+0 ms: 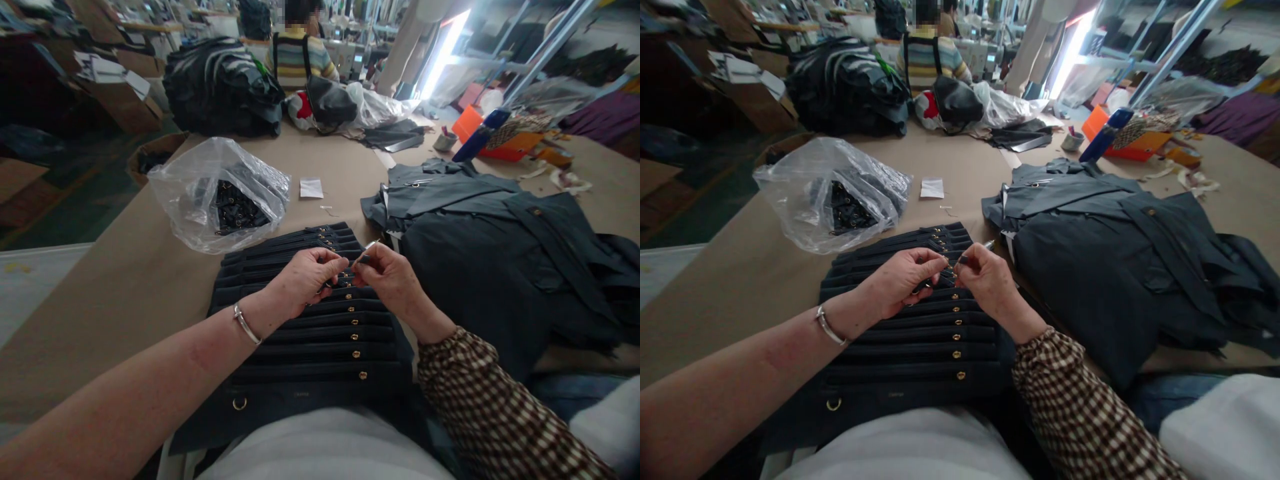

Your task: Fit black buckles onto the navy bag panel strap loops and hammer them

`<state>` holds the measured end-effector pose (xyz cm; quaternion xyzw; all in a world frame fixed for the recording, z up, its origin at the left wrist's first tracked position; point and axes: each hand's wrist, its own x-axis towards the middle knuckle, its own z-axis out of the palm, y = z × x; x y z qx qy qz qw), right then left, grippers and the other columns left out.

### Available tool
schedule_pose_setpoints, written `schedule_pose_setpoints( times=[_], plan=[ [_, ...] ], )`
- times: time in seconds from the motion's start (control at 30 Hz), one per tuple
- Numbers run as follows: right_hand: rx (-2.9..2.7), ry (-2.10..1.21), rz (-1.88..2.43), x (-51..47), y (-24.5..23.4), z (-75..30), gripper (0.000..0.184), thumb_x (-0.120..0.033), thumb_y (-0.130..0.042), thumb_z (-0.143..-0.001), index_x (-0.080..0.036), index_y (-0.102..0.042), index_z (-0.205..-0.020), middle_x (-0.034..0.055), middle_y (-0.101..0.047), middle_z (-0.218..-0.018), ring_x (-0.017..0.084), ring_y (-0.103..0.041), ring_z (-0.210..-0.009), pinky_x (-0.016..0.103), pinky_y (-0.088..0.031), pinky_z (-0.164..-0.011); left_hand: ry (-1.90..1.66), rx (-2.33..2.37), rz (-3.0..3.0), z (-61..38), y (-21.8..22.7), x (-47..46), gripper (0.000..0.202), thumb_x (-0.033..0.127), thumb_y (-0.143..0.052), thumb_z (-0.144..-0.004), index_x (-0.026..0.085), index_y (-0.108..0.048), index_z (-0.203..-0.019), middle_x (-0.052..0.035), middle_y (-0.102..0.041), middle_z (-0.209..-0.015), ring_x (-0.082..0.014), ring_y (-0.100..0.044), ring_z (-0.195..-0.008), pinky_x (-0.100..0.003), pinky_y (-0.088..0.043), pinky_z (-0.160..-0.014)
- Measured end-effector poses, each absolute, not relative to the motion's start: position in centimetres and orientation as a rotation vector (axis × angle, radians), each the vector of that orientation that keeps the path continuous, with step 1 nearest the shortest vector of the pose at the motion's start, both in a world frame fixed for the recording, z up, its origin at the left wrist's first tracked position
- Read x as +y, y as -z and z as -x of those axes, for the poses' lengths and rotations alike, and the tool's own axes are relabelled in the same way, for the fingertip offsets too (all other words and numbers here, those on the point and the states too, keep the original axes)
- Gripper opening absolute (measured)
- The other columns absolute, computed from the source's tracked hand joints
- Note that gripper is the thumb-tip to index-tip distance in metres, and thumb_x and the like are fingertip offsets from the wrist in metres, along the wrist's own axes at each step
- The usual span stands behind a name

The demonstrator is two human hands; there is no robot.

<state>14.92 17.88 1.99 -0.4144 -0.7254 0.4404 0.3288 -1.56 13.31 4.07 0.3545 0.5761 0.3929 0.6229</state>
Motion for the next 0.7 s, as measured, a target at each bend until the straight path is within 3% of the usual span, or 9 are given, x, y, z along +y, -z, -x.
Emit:
schedule_pose_setpoints(
  times=[0.23,0.4,0.53,0.7],
  plan=[
    [-2.213,-1.07,1.045,17.6,-2.2,-15.8,0.016,-0.028,-0.058,-0.083,-0.017,-0.067,-0.076,-0.0043,-0.053,-0.057,0.008,-0.045,-0.053,0.02,-0.034,-0.05,-0.762,1.468,-1.337,1.6,-3.8,13.8,0.013,0.029,-0.062,-0.074,0.016,-0.063,-0.074,0.0062,-0.05,-0.053,-0.0048,-0.04,-0.043,-0.017,-0.03,-0.041],
    [-2.133,-1.229,1.091,17.3,-1.0,-16.3,0.009,-0.026,-0.063,-0.079,-0.017,-0.067,-0.08,-0.0033,-0.059,-0.063,0.01,-0.051,-0.056,0.021,-0.039,-0.052,-0.577,1.504,-1.506,2.0,-3.6,14.1,0.013,0.029,-0.059,-0.072,0.016,-0.063,-0.069,0.0046,-0.054,-0.054,-0.0077,-0.045,-0.048,-0.02,-0.031,-0.045],
    [-2.243,-1.086,1.116,17.2,0.3,-16.7,0.01,-0.018,-0.061,-0.079,-0.019,-0.07,-0.081,-0.0011,-0.068,-0.074,0.012,-0.059,-0.067,0.022,-0.042,-0.062,-0.424,1.586,-1.579,1.8,-3.1,14.4,0.011,0.027,-0.06,-0.072,0.017,-0.063,-0.068,0.0045,-0.054,-0.052,-0.009,-0.045,-0.048,-0.022,-0.032,-0.048],
    [-2.287,-1.005,1.159,17.1,1.1,-16.8,0.013,-0.012,-0.061,-0.077,-0.019,-0.071,-0.082,-0.0009,-0.07,-0.075,0.012,-0.061,-0.066,0.022,-0.042,-0.062,-0.291,1.633,-1.704,1.2,-2.7,14.8,0.011,0.024,-0.059,-0.072,0.016,-0.064,-0.067,0.0024,-0.058,-0.057,-0.0114,-0.05,-0.056,-0.024,-0.034,-0.053]
  ],
)
